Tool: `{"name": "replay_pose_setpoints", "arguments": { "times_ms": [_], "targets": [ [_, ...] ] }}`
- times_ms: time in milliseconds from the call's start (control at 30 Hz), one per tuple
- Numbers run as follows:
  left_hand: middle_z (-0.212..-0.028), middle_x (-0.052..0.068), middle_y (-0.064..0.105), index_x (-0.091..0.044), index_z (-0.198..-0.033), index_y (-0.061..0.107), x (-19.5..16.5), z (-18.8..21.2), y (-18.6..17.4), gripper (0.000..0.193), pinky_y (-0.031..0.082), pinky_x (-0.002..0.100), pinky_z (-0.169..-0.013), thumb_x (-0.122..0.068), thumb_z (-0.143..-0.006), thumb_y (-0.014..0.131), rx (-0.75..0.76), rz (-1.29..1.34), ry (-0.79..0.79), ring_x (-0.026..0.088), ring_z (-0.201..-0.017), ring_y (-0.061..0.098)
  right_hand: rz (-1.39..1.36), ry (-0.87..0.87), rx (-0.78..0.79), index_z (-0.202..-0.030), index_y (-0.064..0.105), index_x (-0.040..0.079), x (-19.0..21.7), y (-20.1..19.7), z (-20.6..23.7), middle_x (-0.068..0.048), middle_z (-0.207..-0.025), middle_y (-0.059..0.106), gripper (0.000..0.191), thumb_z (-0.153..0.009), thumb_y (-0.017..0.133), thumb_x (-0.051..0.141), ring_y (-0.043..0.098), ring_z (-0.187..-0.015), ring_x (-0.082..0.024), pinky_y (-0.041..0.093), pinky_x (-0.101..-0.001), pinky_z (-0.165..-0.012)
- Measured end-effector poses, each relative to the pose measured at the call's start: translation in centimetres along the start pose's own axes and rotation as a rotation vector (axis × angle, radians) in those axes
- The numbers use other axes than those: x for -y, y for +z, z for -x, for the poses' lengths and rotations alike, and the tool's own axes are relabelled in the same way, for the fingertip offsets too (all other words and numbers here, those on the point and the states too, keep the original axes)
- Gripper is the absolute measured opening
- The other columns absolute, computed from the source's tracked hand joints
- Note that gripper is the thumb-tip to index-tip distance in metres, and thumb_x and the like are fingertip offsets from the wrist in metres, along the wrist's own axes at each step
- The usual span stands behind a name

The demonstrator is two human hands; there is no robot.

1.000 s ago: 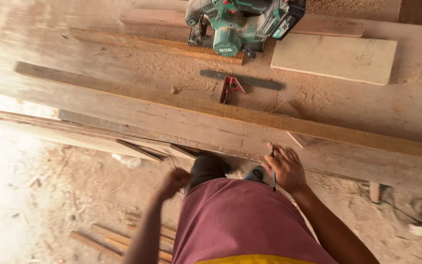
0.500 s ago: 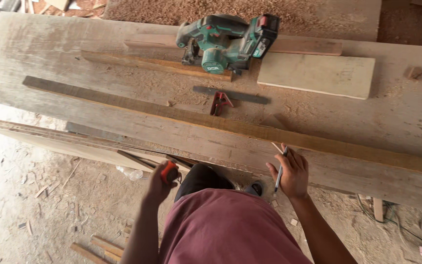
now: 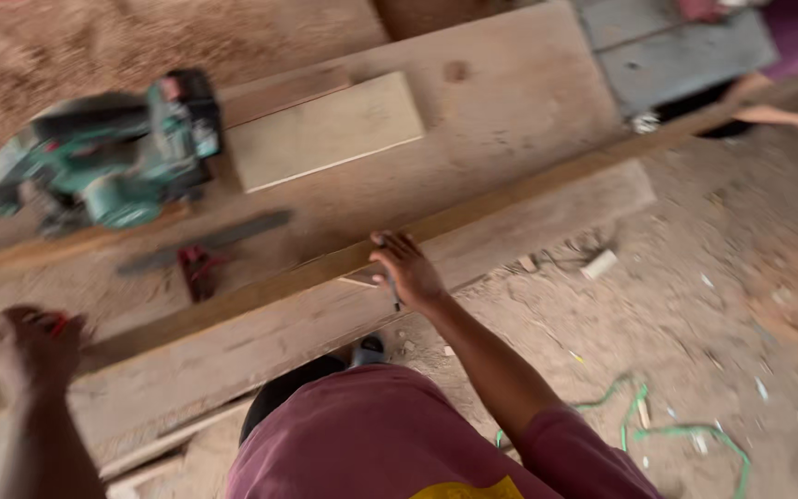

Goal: The person measures and marks a long wooden plank using a tape measure, a try square, and a pen. They draw straight lines and perpendicular lines along the plank's length, then write notes on a small piece of wood.

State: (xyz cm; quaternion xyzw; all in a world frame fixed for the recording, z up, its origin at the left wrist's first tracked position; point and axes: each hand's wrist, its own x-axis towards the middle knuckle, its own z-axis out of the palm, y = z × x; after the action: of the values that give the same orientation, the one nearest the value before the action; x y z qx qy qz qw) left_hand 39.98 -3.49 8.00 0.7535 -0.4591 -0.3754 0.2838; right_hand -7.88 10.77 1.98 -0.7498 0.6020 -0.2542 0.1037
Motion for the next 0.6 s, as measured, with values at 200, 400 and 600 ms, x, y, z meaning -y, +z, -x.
{"name": "replay_pose_setpoints", "arguments": {
  "times_ms": [200, 400, 600],
  "targets": [
    [-0.100, 0.012, 0.057, -0.004, -0.113, 0.050, -1.0, -4.6, -1.7, 0.035, 0.049, 0.044, -0.071, -0.014, -0.099, 0.079, -0.117, -0.282, 0.410, 0.027, -0.086, 0.060, 0.029, 0.126, 0.135, -0.113, 0.060, 0.004, 1.2, -0.7, -1.2, -0.021, -0.155, 0.046, 0.042, -0.081, 0.083, 0.017, 0.041, -0.144, -0.040, 0.028, -0.0525, -0.120],
    [-0.100, 0.014, 0.070, -0.007, -0.102, 0.060, 3.3, -9.8, -4.6, 0.028, 0.054, 0.051, -0.084, -0.030, -0.109, 0.075, -0.023, -0.632, 0.416, 0.029, -0.092, 0.066, 0.019, 0.124, -0.017, -0.112, 0.063, 0.011, 1.9, 3.0, -2.1, -0.012, -0.142, 0.058, 0.048, -0.071, 0.087, 0.016, 0.052, -0.136, -0.034, 0.040, -0.0504, -0.114],
    [-0.118, 0.008, 0.071, -0.017, -0.111, 0.067, 6.9, -5.5, -2.2, 0.026, 0.056, 0.045, -0.093, -0.041, -0.105, 0.071, -0.146, -0.720, 0.552, 0.028, -0.111, 0.067, 0.059, 0.248, 0.001, -0.117, 0.058, 0.005, 4.3, 6.1, -2.5, -0.022, -0.152, 0.050, 0.050, -0.078, 0.083, 0.021, 0.045, -0.142, -0.043, 0.035, -0.0548, -0.116]
  ]
}}
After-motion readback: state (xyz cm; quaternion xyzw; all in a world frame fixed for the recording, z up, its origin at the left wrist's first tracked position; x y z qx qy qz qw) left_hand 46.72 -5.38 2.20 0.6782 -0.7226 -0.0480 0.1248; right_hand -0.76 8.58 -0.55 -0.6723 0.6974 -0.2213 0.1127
